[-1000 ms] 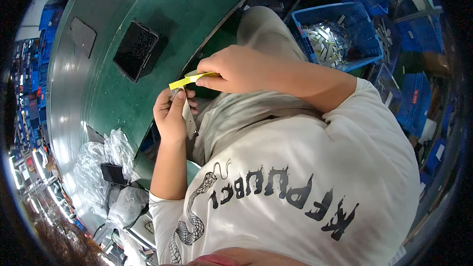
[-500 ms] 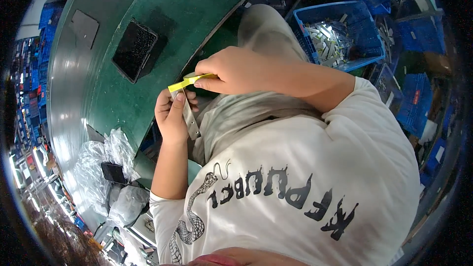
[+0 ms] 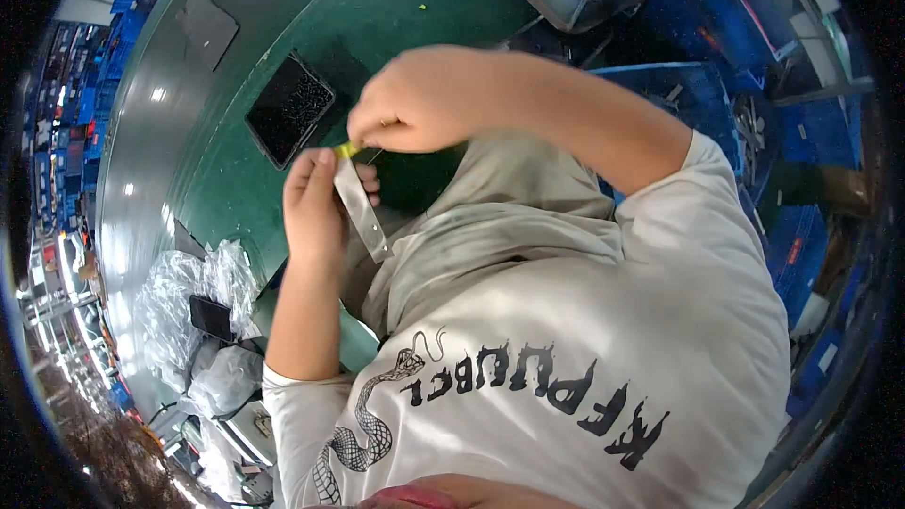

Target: Applying yellow adhesive tape to small metal or plastic components at a manufacturing workstation.

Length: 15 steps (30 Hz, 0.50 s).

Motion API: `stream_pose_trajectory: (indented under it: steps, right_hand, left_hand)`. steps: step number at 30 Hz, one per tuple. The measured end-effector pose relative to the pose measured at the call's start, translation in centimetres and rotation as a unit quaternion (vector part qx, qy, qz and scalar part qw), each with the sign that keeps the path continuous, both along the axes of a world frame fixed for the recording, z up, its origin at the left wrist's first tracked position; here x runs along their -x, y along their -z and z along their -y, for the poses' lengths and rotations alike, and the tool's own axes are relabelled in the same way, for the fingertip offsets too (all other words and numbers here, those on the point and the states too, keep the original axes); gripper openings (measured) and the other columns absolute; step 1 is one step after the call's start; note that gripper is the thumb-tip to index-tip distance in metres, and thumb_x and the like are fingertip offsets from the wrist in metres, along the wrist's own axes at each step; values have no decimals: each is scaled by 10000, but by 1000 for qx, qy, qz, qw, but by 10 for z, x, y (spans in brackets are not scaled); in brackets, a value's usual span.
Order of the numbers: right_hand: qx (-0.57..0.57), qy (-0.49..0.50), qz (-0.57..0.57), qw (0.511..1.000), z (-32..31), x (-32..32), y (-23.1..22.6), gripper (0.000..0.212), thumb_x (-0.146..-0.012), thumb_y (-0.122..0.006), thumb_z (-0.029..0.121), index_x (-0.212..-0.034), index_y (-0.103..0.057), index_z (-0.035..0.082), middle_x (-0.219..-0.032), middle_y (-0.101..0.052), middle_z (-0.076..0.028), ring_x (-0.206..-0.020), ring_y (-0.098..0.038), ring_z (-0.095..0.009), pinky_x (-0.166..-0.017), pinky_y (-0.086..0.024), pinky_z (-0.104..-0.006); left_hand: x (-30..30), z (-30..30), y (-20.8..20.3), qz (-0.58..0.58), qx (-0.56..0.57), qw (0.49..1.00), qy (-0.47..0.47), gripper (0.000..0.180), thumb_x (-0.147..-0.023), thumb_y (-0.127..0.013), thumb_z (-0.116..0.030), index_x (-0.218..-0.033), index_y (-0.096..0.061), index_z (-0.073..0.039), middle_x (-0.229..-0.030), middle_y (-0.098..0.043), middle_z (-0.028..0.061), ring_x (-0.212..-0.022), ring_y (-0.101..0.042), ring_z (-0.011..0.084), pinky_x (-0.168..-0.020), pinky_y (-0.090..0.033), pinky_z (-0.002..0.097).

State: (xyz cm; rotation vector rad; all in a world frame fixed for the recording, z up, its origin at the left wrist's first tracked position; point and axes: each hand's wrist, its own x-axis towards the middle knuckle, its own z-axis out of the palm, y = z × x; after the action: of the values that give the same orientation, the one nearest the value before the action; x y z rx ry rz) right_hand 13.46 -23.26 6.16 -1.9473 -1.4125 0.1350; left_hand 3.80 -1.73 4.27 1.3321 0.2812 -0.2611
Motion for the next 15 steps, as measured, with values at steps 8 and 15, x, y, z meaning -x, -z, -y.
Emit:
stream_pose_trajectory:
  steps: [8, 15]
  right_hand:
    - [116, 10, -21, 993, -26, -79, -43, 232, -855, -664, 183, -1043, -730, 64, -1029, -717, -113, -938, -674, -263, -822, -507, -350]
    - [203, 36, -13, 978, -49, -114, -48, 250, -876, -660, 232, -1076, -740, 105, -1032, -722, -69, -956, -664, -230, -842, -494, -346]
  left_hand:
    - [-74, -18, -37, 10, -125, 992, -1, 245, -985, -574, -254, -935, -669, -34, -836, -699, 66, -722, -665, 142, -659, -535, 284]
    - [-107, -18, -35, -28, -194, 979, -48, 247, -972, -584, -260, -912, -666, -35, -738, -638, 20, -581, -571, 112, -532, -483, 236]
